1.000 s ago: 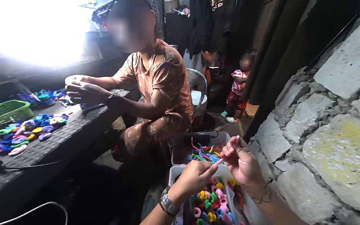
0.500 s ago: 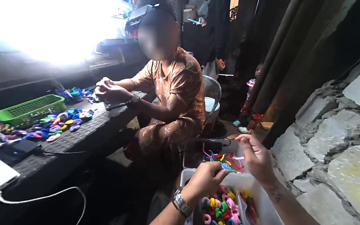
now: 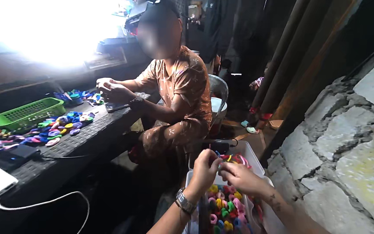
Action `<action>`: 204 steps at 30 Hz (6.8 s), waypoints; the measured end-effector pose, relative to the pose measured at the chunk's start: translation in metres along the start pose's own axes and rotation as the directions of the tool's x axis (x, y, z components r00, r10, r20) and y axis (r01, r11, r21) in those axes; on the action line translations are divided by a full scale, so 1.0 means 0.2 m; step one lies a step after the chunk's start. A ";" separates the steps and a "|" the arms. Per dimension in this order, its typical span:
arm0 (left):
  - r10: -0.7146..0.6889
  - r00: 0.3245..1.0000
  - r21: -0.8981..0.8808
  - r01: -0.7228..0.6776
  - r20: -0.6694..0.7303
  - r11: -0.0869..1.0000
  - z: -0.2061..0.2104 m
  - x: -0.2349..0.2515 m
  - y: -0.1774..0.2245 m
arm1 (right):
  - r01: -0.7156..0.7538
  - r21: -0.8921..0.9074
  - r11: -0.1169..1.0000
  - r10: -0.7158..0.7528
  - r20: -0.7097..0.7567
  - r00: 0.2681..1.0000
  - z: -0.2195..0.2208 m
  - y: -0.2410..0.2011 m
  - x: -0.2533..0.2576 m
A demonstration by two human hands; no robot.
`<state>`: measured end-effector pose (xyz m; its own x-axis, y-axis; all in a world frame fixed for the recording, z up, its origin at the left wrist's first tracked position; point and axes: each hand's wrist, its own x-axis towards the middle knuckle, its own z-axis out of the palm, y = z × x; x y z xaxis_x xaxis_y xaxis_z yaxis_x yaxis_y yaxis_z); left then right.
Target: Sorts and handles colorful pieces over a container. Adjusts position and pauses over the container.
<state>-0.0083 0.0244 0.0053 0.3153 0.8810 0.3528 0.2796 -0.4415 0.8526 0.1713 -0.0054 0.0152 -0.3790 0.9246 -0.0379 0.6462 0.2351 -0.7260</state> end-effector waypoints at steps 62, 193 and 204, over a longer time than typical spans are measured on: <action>0.250 0.967 -0.363 -0.217 0.045 0.906 0.01 -0.04 -0.01 | 0.227 0.684 0.693 -0.022 -0.295 0.955 0.09 0.04 -0.04; 0.411 0.912 -0.086 -0.411 -0.019 0.908 0.05 0.00 -0.03 | 0.222 0.892 0.395 0.053 -0.263 0.963 0.07 0.09 -0.09; 0.474 0.877 -0.080 -0.469 0.072 0.880 0.05 -0.01 -0.04 | 0.233 0.582 0.779 -0.023 -0.345 0.938 0.09 0.10 -0.10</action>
<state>-0.0022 0.0247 -0.0064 0.4741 0.5515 0.6864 0.0254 -0.7878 0.6154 0.1802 -0.0238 -0.0110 -0.1421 0.9655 0.2183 0.0293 0.2246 -0.9740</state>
